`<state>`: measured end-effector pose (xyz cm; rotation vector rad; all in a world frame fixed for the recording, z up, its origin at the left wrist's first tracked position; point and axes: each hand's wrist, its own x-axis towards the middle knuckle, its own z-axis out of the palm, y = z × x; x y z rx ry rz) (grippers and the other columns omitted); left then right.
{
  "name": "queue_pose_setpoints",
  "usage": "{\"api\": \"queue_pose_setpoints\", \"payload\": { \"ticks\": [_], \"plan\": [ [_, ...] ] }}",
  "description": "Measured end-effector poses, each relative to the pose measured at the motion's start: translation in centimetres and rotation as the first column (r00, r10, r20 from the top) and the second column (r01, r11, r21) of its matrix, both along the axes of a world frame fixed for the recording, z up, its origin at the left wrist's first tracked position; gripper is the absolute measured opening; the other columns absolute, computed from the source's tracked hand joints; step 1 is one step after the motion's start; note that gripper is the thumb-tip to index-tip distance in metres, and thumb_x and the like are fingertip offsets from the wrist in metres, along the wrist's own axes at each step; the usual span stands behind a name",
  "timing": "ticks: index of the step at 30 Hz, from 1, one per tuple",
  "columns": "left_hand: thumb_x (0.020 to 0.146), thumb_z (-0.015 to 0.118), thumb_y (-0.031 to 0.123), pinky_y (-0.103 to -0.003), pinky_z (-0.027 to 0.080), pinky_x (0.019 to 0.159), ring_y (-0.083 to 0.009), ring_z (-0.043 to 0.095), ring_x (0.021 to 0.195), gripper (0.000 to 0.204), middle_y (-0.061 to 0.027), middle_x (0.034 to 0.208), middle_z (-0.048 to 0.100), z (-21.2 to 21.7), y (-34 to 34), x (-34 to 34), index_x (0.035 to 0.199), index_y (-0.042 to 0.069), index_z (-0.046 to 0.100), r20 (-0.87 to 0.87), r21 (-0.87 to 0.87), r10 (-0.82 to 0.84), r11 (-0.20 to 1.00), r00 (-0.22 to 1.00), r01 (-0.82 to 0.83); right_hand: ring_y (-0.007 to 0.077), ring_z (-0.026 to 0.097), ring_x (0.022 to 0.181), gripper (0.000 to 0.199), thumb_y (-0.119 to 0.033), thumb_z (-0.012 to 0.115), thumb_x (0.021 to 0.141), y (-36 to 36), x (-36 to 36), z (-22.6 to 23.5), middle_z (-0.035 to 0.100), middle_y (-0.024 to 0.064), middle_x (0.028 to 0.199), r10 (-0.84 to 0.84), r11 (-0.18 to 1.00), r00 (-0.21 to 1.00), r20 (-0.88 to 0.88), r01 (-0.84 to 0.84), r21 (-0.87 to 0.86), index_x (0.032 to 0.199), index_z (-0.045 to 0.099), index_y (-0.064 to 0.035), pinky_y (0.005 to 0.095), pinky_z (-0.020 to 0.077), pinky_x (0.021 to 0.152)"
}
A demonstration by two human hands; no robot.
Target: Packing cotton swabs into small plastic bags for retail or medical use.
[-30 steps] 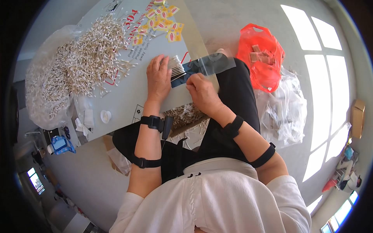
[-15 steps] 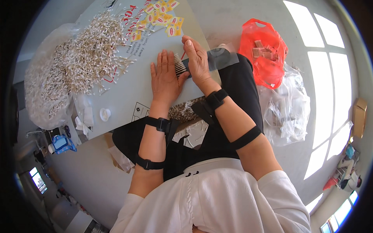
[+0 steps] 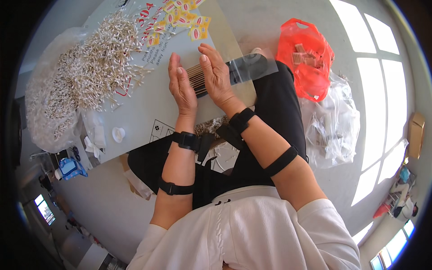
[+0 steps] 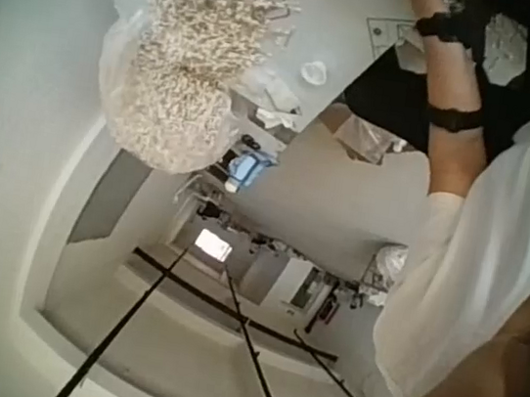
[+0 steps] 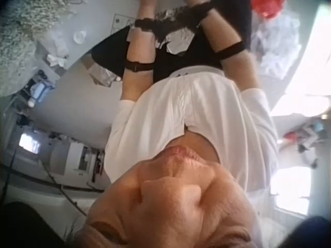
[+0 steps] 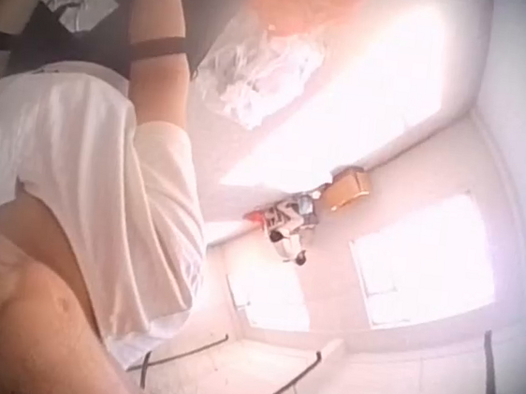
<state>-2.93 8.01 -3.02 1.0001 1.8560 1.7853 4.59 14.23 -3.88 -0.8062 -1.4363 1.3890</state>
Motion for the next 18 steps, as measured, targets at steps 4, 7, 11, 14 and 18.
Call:
{"api": "queue_pose_setpoints", "payload": {
  "ticks": [4, 7, 11, 14, 18],
  "plan": [
    [0.100, 0.037, 0.034, -0.040, 0.024, 0.112, -0.0300, 0.031, 0.135, 0.056, -0.0220, 0.144, 0.034, -0.2, -0.5, -0.6, 0.139, -0.006, 0.032, 0.227, 0.166, 0.012, 0.985, 0.974, -0.050, 0.0176, 0.053, 0.113, 0.040, -0.027, 0.046, 0.099, -0.3, 0.0, 0.4, 0.058, 0.0127, 0.121, -0.003, 0.991, 0.997, -0.075, -0.007, -0.133, 0.122, 0.054, 0.0047, 0.0298, 0.0417, 0.097],
    [0.099, 0.043, 0.031, -0.042, 0.024, 0.112, -0.0302, 0.033, 0.134, 0.056, -0.0219, 0.143, 0.034, 0.2, -1.8, -1.5, 0.138, -0.007, 0.032, 0.359, 0.249, 0.029, 0.960, 0.933, -0.125, 0.0160, 0.053, 0.113, 0.038, -0.023, 0.047, 0.099, 0.4, 1.3, 0.7, 0.056, 0.0122, 0.122, -0.021, 0.960, 0.987, -0.157, -0.024, -0.278, 0.121, 0.054, 0.0058, 0.0285, 0.0429, 0.099],
    [0.095, 0.049, 0.029, -0.043, 0.022, 0.113, -0.0322, 0.029, 0.136, 0.058, -0.0212, 0.145, 0.033, 0.8, -4.9, -2.5, 0.140, -0.004, 0.032, 0.140, 0.092, 0.087, 0.991, 0.986, -0.100, 0.0153, 0.058, 0.105, 0.030, -0.016, 0.050, 0.097, 0.6, 4.1, 1.5, 0.061, 0.0098, 0.110, 0.028, 0.951, 0.999, -0.047, -0.041, -0.306, 0.116, 0.056, 0.0065, 0.0262, 0.0460, 0.094],
    [0.092, 0.054, 0.034, -0.047, 0.019, 0.113, -0.0344, 0.026, 0.138, 0.064, -0.0204, 0.146, 0.031, 1.4, -5.6, -1.5, 0.141, -0.001, 0.031, -0.546, -0.253, -0.107, 0.967, 0.831, -0.042, 0.0132, 0.062, 0.094, 0.021, -0.009, 0.054, 0.094, 0.3, 5.8, 1.7, 0.062, 0.0082, 0.101, 0.057, 0.945, 0.998, -0.003, -0.054, -0.324, 0.108, 0.058, 0.0065, 0.0245, 0.0498, 0.084],
    [0.089, 0.055, 0.041, -0.053, 0.014, 0.112, -0.0328, 0.020, 0.140, 0.072, -0.0172, 0.150, 0.025, 1.7, -5.2, 0.7, 0.144, 0.004, 0.027, -0.710, -0.564, -0.415, 0.819, 0.569, -0.106, 0.0113, 0.063, 0.085, 0.016, -0.001, 0.058, 0.087, -0.1, 7.0, 1.0, 0.063, 0.0073, 0.098, 0.161, 0.960, 0.965, 0.207, -0.104, -0.260, 0.102, 0.060, 0.0046, 0.0234, 0.0511, 0.074]
  ]
}}
